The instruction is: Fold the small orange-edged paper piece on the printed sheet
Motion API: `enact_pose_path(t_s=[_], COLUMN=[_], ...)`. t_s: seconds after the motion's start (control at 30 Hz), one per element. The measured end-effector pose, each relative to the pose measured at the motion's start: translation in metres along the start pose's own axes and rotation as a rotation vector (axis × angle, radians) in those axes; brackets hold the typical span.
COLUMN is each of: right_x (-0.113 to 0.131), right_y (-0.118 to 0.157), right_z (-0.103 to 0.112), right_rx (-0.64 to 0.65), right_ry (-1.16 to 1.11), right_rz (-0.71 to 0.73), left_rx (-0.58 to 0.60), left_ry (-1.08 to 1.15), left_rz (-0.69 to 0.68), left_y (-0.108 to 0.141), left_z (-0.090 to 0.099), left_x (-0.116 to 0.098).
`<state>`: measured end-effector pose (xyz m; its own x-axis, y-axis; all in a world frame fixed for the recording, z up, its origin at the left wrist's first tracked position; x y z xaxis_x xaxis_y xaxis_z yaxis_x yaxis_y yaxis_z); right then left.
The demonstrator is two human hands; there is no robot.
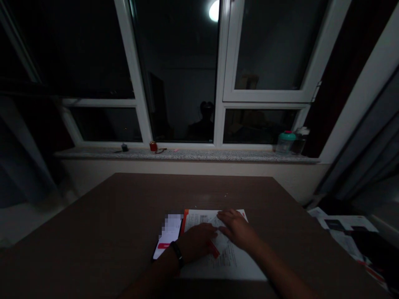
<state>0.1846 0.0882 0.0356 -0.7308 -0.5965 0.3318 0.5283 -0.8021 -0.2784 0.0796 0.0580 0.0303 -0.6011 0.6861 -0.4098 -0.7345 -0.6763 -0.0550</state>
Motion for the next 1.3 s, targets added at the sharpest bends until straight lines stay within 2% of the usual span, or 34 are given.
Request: enact_pose_path(t_s=[0.13,0.53,1.03,1.3], right_x=[-0.004,0.005,0.005,0.005], right_y=[0.0,-0.001,0.0,0.0], right_z=[0.01,-0.002,-0.003,-0.003], right_rx=[-0.03,0.02,0.055,0.074], right_ry=[0.025,0.009,0.002,0.018], right_rz=[-0.051,0.016,0.048,0.06], left_rx=[0.008,-0.033,-0.041,-0.039], left_ry=[0.013,0.016,0.01,0.009], left_rz=[-0.004,-0.021,-0.031,-0.011], left_y=[0.002,0.001,0.0,0.0], left_z=[0.0,-0.004,-0.006,-0.001], left_x=[-0.001,0.007,0.007,0.004])
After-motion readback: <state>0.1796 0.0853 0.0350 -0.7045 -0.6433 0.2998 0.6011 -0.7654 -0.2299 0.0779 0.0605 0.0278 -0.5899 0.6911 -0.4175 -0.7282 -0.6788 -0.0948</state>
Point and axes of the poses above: each hand's wrist, its own y-axis away from the middle knuckle, its own z-axis out of the back of the hand, x = y × z, the point moved 10 cm from there along -y, towards the middle knuckle, and after that the axes turned 5 degrees about z, right-handed, at the moved point
